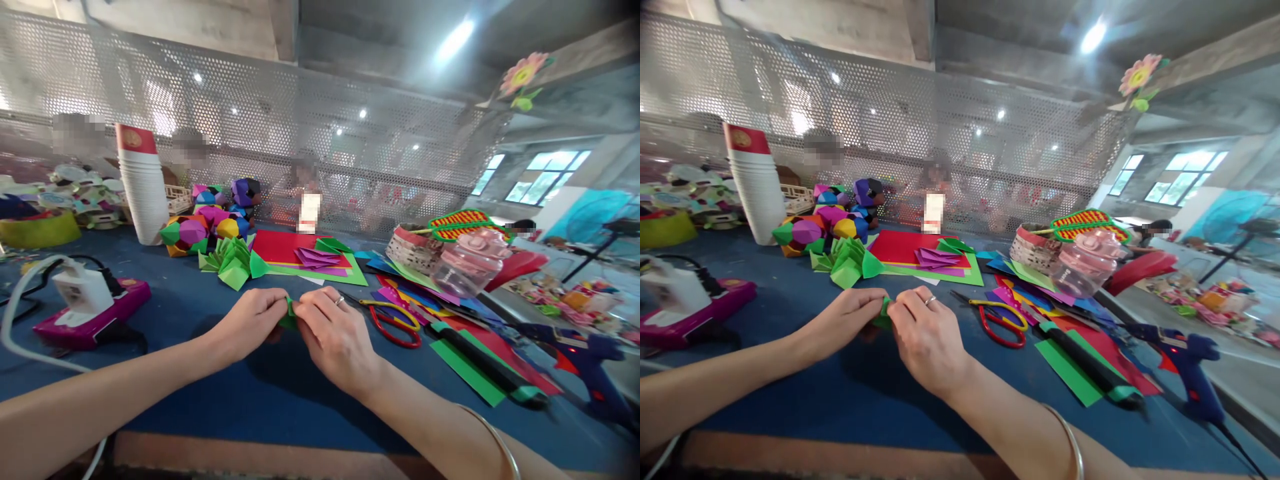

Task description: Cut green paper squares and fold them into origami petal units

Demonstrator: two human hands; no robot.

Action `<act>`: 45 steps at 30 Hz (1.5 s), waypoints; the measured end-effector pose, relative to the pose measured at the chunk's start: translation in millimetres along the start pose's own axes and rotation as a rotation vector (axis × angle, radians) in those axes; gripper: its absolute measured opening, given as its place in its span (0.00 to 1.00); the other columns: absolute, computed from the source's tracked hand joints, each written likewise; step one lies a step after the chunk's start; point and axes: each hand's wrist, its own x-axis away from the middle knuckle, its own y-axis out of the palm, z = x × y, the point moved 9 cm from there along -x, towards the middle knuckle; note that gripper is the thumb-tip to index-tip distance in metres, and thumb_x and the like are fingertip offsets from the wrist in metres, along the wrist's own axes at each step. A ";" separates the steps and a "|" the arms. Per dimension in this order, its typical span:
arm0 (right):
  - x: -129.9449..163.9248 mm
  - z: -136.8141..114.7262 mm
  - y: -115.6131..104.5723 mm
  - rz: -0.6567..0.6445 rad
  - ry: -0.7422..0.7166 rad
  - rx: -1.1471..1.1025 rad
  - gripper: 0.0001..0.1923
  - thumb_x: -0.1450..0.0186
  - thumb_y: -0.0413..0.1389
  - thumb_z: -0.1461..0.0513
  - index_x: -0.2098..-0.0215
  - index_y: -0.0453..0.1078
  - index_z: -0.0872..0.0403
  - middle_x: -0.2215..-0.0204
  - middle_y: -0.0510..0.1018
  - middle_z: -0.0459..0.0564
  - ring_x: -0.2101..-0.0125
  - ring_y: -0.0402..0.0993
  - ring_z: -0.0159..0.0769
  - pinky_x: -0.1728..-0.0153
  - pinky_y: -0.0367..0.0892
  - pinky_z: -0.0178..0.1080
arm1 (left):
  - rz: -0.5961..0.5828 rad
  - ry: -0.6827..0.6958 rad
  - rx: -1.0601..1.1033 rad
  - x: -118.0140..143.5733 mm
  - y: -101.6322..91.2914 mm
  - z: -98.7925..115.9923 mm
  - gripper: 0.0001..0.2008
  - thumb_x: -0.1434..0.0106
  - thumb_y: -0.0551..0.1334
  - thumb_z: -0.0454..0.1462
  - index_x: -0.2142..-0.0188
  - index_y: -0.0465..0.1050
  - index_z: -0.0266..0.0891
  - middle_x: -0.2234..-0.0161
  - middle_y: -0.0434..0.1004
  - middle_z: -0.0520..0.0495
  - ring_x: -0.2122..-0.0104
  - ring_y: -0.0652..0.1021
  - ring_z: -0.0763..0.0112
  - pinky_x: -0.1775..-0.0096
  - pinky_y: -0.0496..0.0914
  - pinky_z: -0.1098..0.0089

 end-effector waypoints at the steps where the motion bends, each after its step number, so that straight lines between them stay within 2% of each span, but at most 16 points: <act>1: 0.0 0.0 0.4 -0.003 -0.002 0.002 0.13 0.26 0.50 0.69 0.65 0.74 0.57 0.66 0.79 0.53 0.64 0.71 0.39 0.59 0.71 0.40 | -0.017 -0.015 0.047 -1.0 2.4 -2.1 0.14 0.36 0.50 0.41 0.77 0.61 0.42 0.83 0.68 0.55 0.81 0.71 0.72 0.76 0.64 0.73; 7: -1.3 1.3 0.5 -0.027 0.010 -0.005 0.15 0.25 0.48 0.68 0.64 0.75 0.56 0.66 0.79 0.53 0.64 0.71 0.39 0.60 0.72 0.39 | -0.063 -0.067 0.235 -2.2 7.7 -4.4 0.13 0.39 0.53 0.45 0.75 0.65 0.40 0.82 0.72 0.53 0.80 0.74 0.71 0.75 0.68 0.72; 14: -0.2 0.1 -0.6 -0.019 -0.011 0.008 0.13 0.26 0.49 0.69 0.62 0.76 0.56 0.66 0.79 0.53 0.64 0.69 0.40 0.59 0.72 0.40 | -0.065 -0.086 0.314 -1.6 6.4 -2.4 0.13 0.41 0.56 0.45 0.77 0.66 0.40 0.82 0.72 0.52 0.81 0.73 0.72 0.75 0.68 0.72; 18: 0.3 3.8 0.8 -0.020 0.013 -0.012 0.13 0.25 0.49 0.68 0.62 0.76 0.56 0.67 0.79 0.52 0.65 0.71 0.40 0.60 0.71 0.40 | -0.076 -0.111 0.300 -1.0 6.5 -5.9 0.12 0.42 0.55 0.44 0.78 0.65 0.40 0.84 0.72 0.52 0.82 0.73 0.71 0.77 0.67 0.73; 24: 2.8 25.5 3.9 -0.015 0.210 -0.153 0.07 0.25 0.52 0.64 0.56 0.73 0.54 0.63 0.81 0.51 0.62 0.77 0.40 0.60 0.71 0.40 | -0.104 -0.144 0.220 0.5 7.8 -11.6 0.12 0.43 0.56 0.43 0.79 0.63 0.41 0.87 0.69 0.54 0.86 0.69 0.74 0.80 0.65 0.75; 28: 2.9 28.5 6.3 -0.030 0.238 -0.168 0.07 0.26 0.52 0.65 0.58 0.72 0.52 0.65 0.81 0.50 0.63 0.78 0.40 0.61 0.71 0.39 | -0.112 -0.128 0.159 -1.4 9.4 -13.8 0.13 0.41 0.54 0.42 0.79 0.63 0.41 0.86 0.71 0.53 0.85 0.71 0.72 0.79 0.66 0.74; 30: 2.3 29.4 6.5 -0.026 0.243 -0.177 0.07 0.27 0.52 0.66 0.59 0.72 0.52 0.64 0.81 0.50 0.63 0.78 0.40 0.60 0.71 0.39 | -0.085 -0.088 0.110 -3.3 6.8 -12.6 0.10 0.41 0.55 0.41 0.77 0.65 0.41 0.84 0.71 0.53 0.83 0.73 0.71 0.79 0.67 0.74; 32: 2.6 33.3 8.0 -0.032 0.280 -0.211 0.07 0.28 0.53 0.66 0.59 0.72 0.52 0.64 0.82 0.50 0.63 0.78 0.40 0.61 0.71 0.39 | -0.028 -0.022 0.062 -4.3 1.0 -8.3 0.06 0.42 0.58 0.40 0.69 0.70 0.41 0.81 0.70 0.55 0.81 0.73 0.71 0.77 0.68 0.74; 35: 4.1 39.7 11.7 -0.058 0.347 -0.267 0.06 0.29 0.54 0.66 0.59 0.72 0.51 0.64 0.82 0.49 0.63 0.79 0.39 0.63 0.71 0.38 | 0.031 0.078 0.019 -3.3 -5.0 -0.3 0.11 0.41 0.59 0.37 0.58 0.70 0.42 0.77 0.68 0.57 0.78 0.72 0.71 0.74 0.70 0.74; 39: 6.1 43.5 14.5 -0.069 0.398 -0.322 0.04 0.28 0.55 0.63 0.57 0.71 0.52 0.65 0.81 0.49 0.65 0.79 0.39 0.64 0.70 0.38 | 0.065 0.110 0.016 -3.7 -9.8 0.6 0.06 0.40 0.59 0.36 0.63 0.71 0.41 0.78 0.66 0.56 0.78 0.71 0.72 0.75 0.71 0.75; 42: 7.9 47.2 16.2 -0.069 0.451 -0.345 0.08 0.28 0.55 0.60 0.52 0.69 0.53 0.68 0.81 0.48 0.68 0.79 0.39 0.65 0.70 0.38 | 0.143 0.081 0.050 -7.5 -20.2 -5.9 0.04 0.40 0.59 0.37 0.64 0.68 0.41 0.78 0.65 0.57 0.79 0.72 0.72 0.75 0.74 0.73; 45: 9.8 51.6 19.2 -0.085 0.510 -0.366 0.09 0.28 0.55 0.59 0.52 0.68 0.52 0.73 0.80 0.45 0.73 0.78 0.37 0.68 0.68 0.37 | 0.207 0.058 0.091 -11.6 -29.7 -11.8 0.05 0.39 0.59 0.39 0.64 0.65 0.42 0.77 0.66 0.57 0.78 0.74 0.72 0.74 0.78 0.71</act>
